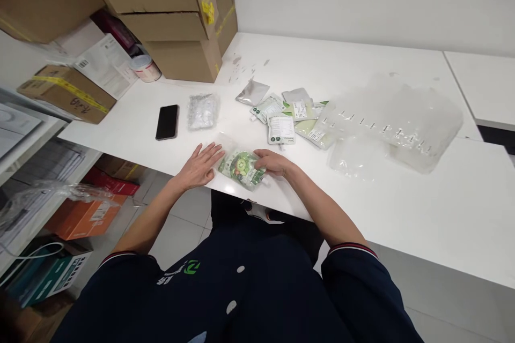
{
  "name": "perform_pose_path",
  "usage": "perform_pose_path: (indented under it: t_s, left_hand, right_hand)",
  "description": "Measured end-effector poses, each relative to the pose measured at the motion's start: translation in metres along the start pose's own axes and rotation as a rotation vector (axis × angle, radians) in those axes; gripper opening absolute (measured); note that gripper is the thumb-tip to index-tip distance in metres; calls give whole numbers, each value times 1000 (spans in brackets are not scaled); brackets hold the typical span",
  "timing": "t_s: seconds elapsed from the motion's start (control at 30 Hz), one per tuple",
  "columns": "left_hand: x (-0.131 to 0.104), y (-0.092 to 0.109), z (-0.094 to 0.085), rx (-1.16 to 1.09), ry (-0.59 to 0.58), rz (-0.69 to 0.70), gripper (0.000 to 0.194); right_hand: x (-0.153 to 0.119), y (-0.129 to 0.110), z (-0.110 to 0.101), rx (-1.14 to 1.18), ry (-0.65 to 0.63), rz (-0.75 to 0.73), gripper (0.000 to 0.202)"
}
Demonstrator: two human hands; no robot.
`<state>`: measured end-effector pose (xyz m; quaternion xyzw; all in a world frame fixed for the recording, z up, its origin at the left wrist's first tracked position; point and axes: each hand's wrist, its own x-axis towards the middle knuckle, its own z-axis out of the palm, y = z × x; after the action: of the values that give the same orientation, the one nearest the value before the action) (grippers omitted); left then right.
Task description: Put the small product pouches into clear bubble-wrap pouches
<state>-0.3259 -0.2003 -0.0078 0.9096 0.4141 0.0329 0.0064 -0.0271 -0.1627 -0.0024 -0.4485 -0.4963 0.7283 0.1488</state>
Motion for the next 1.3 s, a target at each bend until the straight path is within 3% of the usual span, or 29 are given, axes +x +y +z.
perform_pose_path:
  t_s: [0.17, 0.3, 0.37, 0.43, 0.53, 0.63, 0.7, 0.73, 0.8, 0.87, 1.0, 1.07, 1.13, 1.2, 1.3]
  left_hand:
    - [17, -3, 7, -201, 191, -97, 59]
    - [29, 11, 19, -833, 422, -374, 44]
    - [29, 21, 20, -1215, 409, -438, 51]
    - [24, 30, 18, -1487, 323, -431, 60]
    - [18, 41, 12, -1612, 250, -464, 66]
    - [23, 45, 10, -1609, 458, -612, 58]
    - [29, 39, 10, -1618, 616, -694, 54]
    - [31, 31, 9, -1621, 640, -717, 52]
    - [33, 10, 8, -1589, 591, -736, 50]
    - [32, -17, 7, -1443, 519, -780, 48]
    - [28, -64, 10, -684, 432, -1000, 49]
    - [27, -76, 14, -344, 396, -1000, 55]
    - [25, -79, 17, -162, 400, -944, 54]
    - [23, -76, 17, -88, 414, -897, 44]
    - [20, -69, 9, -75, 444, -840, 34]
  right_hand:
    - [-6, 5, 7, 282, -61, -49, 40]
    - [-1, 8, 26, 396, -21, -170, 44]
    - [7, 12, 37, 457, 66, -234, 42]
    - [15, 18, 47, 505, 152, -302, 40]
    - [25, 26, 59, 486, 273, -378, 35]
    - [33, 24, 67, 341, 373, -363, 40]
    - [40, 15, 70, 258, 366, -348, 55]
    - [45, 9, 71, 233, 330, -351, 62]
    - [56, -2, 73, 180, 234, -365, 61]
    - [68, -10, 74, 57, 221, -357, 46]
    - [72, -14, 65, -286, 381, -346, 37]
    - [57, -12, 49, -401, 385, -392, 31]
    - [32, -12, 23, -509, 453, -426, 22]
    - [0, -14, -15, -630, 653, -401, 19]
    - [-48, -16, -87, -825, 1103, -220, 25]
